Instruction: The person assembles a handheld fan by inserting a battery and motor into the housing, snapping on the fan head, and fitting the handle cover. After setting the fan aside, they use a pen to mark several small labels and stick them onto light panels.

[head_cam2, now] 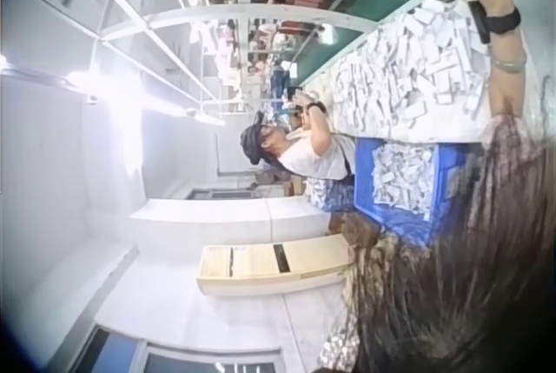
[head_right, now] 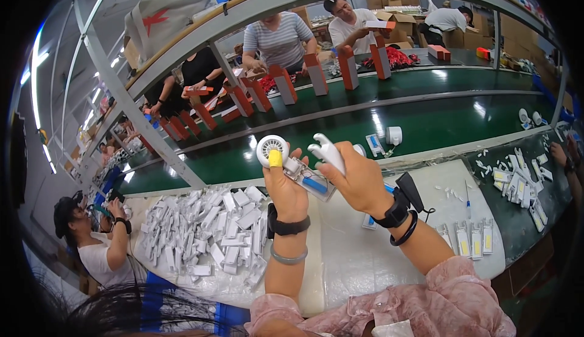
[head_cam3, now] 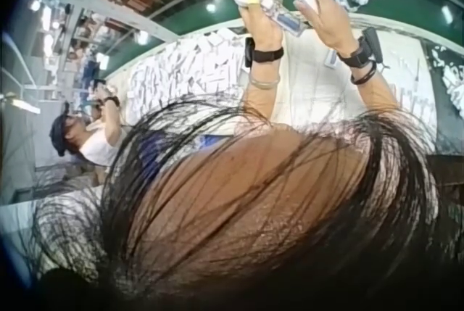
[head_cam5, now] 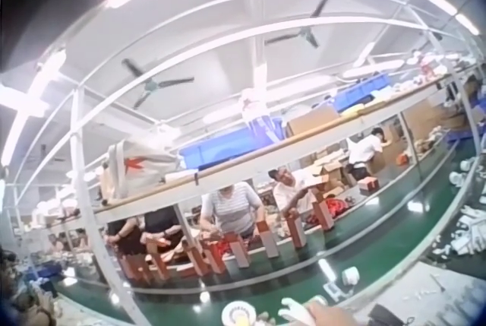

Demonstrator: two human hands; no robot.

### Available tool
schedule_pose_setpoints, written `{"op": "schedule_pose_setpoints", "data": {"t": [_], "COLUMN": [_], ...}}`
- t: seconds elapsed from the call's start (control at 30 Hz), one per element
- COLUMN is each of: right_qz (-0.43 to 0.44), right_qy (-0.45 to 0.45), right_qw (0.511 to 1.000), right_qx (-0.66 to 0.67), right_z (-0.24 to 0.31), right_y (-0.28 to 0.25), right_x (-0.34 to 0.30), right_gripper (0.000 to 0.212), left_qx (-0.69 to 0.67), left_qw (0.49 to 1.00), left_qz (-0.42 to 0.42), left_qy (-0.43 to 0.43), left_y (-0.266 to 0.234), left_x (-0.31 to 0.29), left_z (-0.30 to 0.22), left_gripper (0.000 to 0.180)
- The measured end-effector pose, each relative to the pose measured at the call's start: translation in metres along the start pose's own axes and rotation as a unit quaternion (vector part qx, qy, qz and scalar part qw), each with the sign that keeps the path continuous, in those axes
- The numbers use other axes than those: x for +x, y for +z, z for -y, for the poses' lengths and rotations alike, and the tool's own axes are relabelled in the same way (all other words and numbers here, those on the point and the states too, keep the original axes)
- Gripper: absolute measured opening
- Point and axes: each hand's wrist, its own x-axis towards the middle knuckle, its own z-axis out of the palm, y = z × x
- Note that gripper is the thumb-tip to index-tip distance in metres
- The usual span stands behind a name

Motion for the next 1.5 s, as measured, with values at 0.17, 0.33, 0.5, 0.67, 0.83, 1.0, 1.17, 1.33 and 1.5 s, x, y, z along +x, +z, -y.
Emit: {"op": "schedule_pose_setpoints", "data": {"t": [0.17,0.33,0.5,0.67,0.83,1.0,1.17,1.33,1.5], "right_qz": [0.004,0.016,0.038,0.045,0.064,0.074,0.096,0.082,0.153], "right_qy": [-0.018,-0.014,0.001,0.007,0.014,0.013,0.022,0.006,0.045], "right_qw": [0.997,1.0,0.999,0.999,0.997,0.996,0.994,0.996,0.987], "right_qx": [-0.077,-0.013,-0.014,-0.03,-0.044,-0.043,-0.055,-0.024,0.033], "right_z": [0.0,-0.002,0.0,0.001,0.001,-0.003,-0.002,-0.007,-0.007], "right_y": [0.011,0.017,0.023,0.021,0.022,0.022,0.015,0.011,0.005], "right_x": [-0.005,-0.009,-0.01,-0.01,-0.01,-0.011,-0.006,-0.003,0.003], "right_gripper": [0.041,0.046,0.047,0.047,0.049,0.05,0.049,0.052,0.049], "left_qx": [0.001,0.017,0.026,0.05,0.07,0.071,0.082,0.115,0.181], "left_qw": [1.0,1.0,0.999,0.998,0.995,0.995,0.992,0.98,0.971], "left_qz": [0.008,0.007,0.027,0.036,0.052,0.057,0.091,0.161,0.149], "left_qy": [0.01,0.021,0.024,0.033,0.045,0.042,0.041,0.031,0.046], "left_y": [-0.002,0.005,0.001,0.004,0.004,0.006,0.005,0.015,0.01], "left_x": [0.001,-0.004,-0.004,-0.006,-0.009,-0.012,-0.01,-0.009,-0.007], "left_z": [0.002,0.003,0.006,0.007,0.008,0.007,0.004,-0.003,-0.002], "left_gripper": [0.041,0.038,0.038,0.042,0.042,0.042,0.049,0.076,0.083]}}
